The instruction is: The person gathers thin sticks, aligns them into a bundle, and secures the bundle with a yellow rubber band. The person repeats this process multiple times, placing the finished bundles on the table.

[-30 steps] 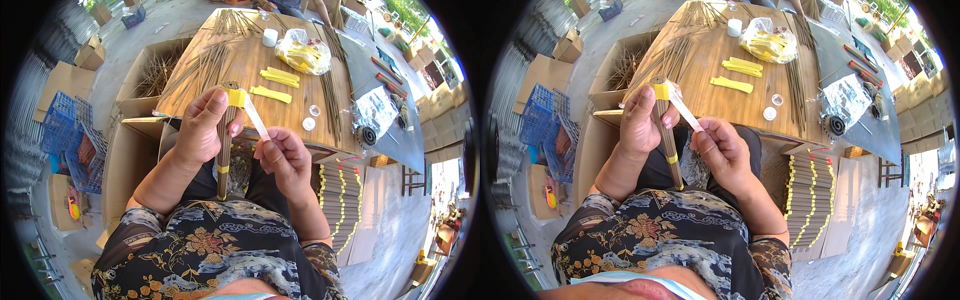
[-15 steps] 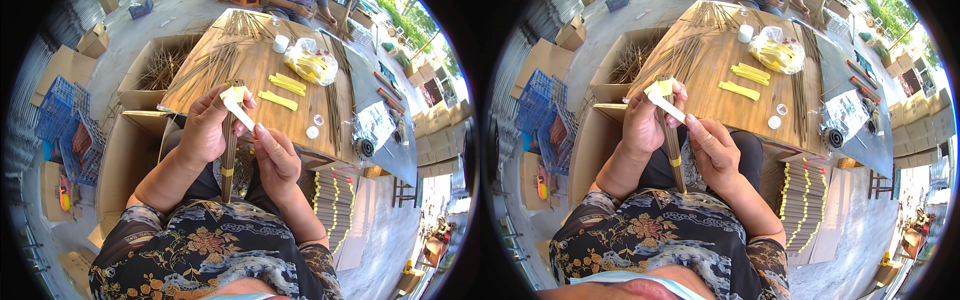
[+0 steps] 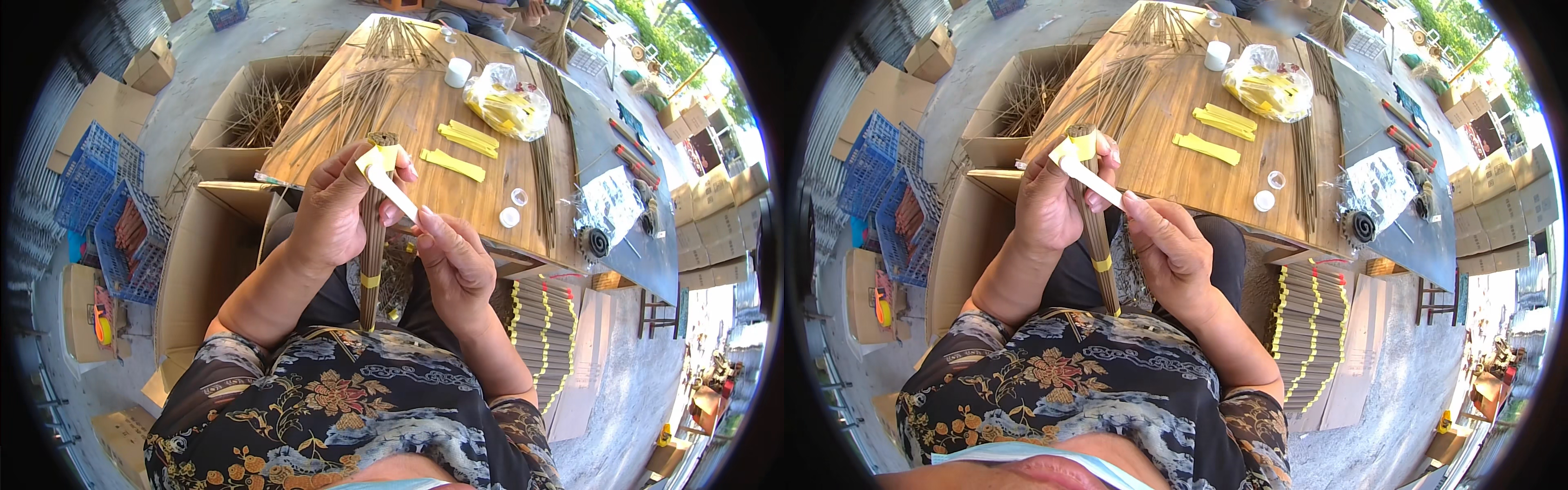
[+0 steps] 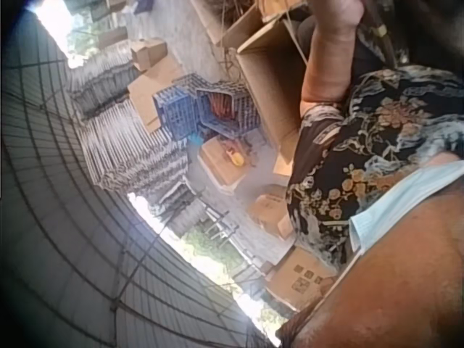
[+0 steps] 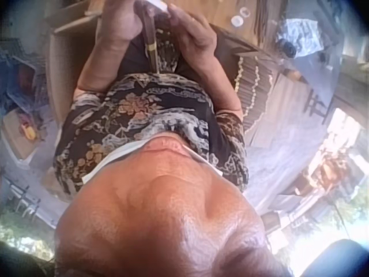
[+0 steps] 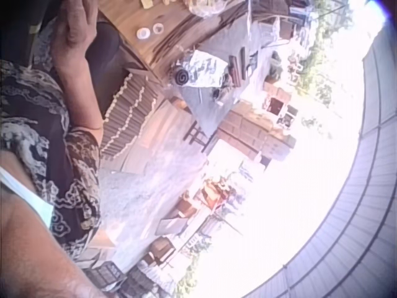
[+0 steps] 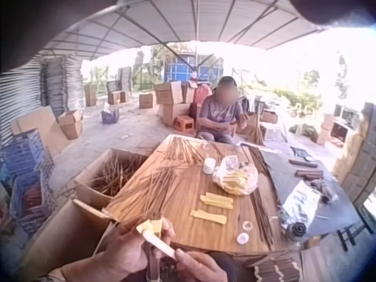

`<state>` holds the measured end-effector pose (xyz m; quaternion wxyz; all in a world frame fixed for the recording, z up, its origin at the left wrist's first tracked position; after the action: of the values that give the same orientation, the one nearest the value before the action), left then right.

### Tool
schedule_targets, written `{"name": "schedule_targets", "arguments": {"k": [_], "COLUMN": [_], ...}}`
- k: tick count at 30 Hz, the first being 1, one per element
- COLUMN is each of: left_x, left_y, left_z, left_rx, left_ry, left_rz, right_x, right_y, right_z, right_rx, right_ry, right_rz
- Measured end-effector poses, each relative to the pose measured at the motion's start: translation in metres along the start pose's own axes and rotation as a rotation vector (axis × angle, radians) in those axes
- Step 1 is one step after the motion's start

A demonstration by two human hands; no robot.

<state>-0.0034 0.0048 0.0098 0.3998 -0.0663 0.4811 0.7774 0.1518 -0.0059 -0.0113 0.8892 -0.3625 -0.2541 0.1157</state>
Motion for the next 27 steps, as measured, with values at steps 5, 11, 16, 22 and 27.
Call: {"name": "schedule_targets", "arguments": {"k": [5, 11, 16, 22, 27], "left_x": [-0.004, -0.007, -0.005, -0.004, -0.003], "left_y": [0.003, 0.001, 0.001, -0.003, -0.014], "left_z": [0.004, 0.003, 0.003, 0.006, 0.011], "left_rx": [-0.018, 0.006, 0.015, 0.0, 0.023], "left_ry": [-0.025, -0.026, -0.015, -0.037, -0.031], "left_rz": [-0.022, -0.054, -0.026, 0.01, -0.008], "right_x": [0.003, 0.004, 0.006, 0.009, 0.017], "right_y": [0.001, 0.001, 0.0, 0.0, 0.001], "right_z": [-0.002, 0.001, -0.004, -0.005, -0.008], "right_rx": [-0.013, 0.0, -0.039, -0.022, 0.011], "right_ry": [0.042, 0.031, 0.037, 0.012, -0.017], "right_rz": [0.031, 0.023, 0.03, 0.039, 0.058]}}
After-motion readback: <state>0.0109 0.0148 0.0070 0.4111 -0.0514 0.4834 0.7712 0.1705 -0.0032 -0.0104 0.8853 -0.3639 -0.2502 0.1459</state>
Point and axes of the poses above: each hand's wrist, its own z-axis towards the middle knuckle, its own x-axis out of the back of the hand, y = z × x, the point moved 2 cm from there along z, towards the middle knuckle, and after that the axes turned 15 degrees about -y, right-handed, at the moved point
